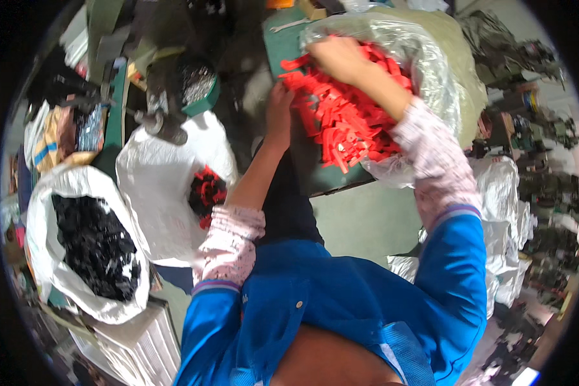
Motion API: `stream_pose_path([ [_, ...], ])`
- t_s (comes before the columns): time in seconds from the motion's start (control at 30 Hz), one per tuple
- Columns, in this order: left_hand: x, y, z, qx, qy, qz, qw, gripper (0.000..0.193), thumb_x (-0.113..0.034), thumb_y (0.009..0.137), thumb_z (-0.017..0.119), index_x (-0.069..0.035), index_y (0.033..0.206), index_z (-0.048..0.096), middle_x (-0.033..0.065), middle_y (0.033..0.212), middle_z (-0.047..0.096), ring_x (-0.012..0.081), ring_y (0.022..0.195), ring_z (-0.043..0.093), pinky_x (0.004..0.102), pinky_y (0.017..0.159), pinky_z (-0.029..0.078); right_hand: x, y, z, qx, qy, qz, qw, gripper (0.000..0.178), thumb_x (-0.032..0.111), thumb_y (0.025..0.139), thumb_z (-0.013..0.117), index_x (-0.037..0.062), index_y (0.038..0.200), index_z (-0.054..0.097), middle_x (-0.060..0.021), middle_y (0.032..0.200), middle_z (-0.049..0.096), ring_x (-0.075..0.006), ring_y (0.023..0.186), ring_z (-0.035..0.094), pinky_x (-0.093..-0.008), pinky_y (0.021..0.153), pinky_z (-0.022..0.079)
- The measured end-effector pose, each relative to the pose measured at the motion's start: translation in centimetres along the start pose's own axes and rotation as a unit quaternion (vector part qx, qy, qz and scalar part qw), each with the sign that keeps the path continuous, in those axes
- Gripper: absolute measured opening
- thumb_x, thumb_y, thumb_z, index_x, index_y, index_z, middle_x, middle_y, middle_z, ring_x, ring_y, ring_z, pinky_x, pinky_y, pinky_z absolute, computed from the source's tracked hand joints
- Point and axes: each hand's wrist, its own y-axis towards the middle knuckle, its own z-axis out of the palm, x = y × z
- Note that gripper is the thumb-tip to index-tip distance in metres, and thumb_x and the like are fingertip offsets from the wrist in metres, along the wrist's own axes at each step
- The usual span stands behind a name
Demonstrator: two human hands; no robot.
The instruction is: The person repeatedly picks black plastic components from a white sack and red plastic components from a clear bag, then presses them together by hand. The assembled units are dropped into a central white sack. The person briefly adjusts the red component bag before resuming assembly.
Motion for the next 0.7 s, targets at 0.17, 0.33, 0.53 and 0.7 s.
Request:
stream_pose_path([
  [0.17, 0.0, 0.3, -1.1, 0.099, 0.021, -0.111, 0.989, 0.068, -0.023, 0.088, 0.063, -0.006, 0.145, 0.030, 0.0081, 0.135, 0.045, 0.0187, 0.126, 0.041, 0.0384, 0.109, 0.027, -0.3, 6.7, 6.1, 0.149, -0.046, 0.072, 0.985, 0.025, 0.019, 0.090, 0.052, 0.0114, 0.106, 0.070, -0.0133, 0.112, 0.067, -0.0280, 0.103, 0.066, -0.0409, 0.083, 0.053],
  [0.33, 1.0, -0.8, -1.0, 0.083, 0.036, -0.096, 0.991, 0.062, -0.014, 0.085, 0.061, -0.001, 0.139, 0.033, 0.0088, 0.133, 0.049, 0.0176, 0.118, 0.051, 0.0295, 0.099, 0.039, 0.0, 6.8, 6.1, 0.167, -0.040, 0.101, 0.980, 0.026, 0.019, 0.089, 0.056, 0.0116, 0.109, 0.069, -0.0116, 0.115, 0.067, -0.0252, 0.107, 0.065, -0.0400, 0.085, 0.052],
  [0.53, -1.0, -1.9, -0.7, 0.060, 0.017, -0.109, 0.992, 0.052, -0.011, 0.083, 0.059, -0.002, 0.131, 0.040, 0.0059, 0.118, 0.056, 0.0129, 0.102, 0.055, 0.0279, 0.087, 0.044, -2.3, 2.3, -0.3, -0.171, 0.187, 0.166, 0.953, 0.036, 0.024, 0.078, 0.065, 0.0029, 0.106, 0.059, -0.0192, 0.088, 0.068, -0.0330, 0.082, 0.068, -0.0417, 0.068, 0.054],
  [0.7, 1.8, -0.2, -3.2, 0.047, 0.087, -0.090, 0.991, 0.048, -0.017, 0.086, 0.059, -0.005, 0.128, 0.039, 0.0101, 0.119, 0.048, 0.0180, 0.106, 0.048, 0.0375, 0.091, 0.040, 1.2, -6.3, -5.8, -0.176, 0.699, 0.164, 0.674, 0.025, 0.014, 0.090, 0.057, 0.0041, 0.114, 0.055, -0.0082, 0.097, 0.065, -0.0163, 0.080, 0.065, -0.0225, 0.052, 0.044],
])
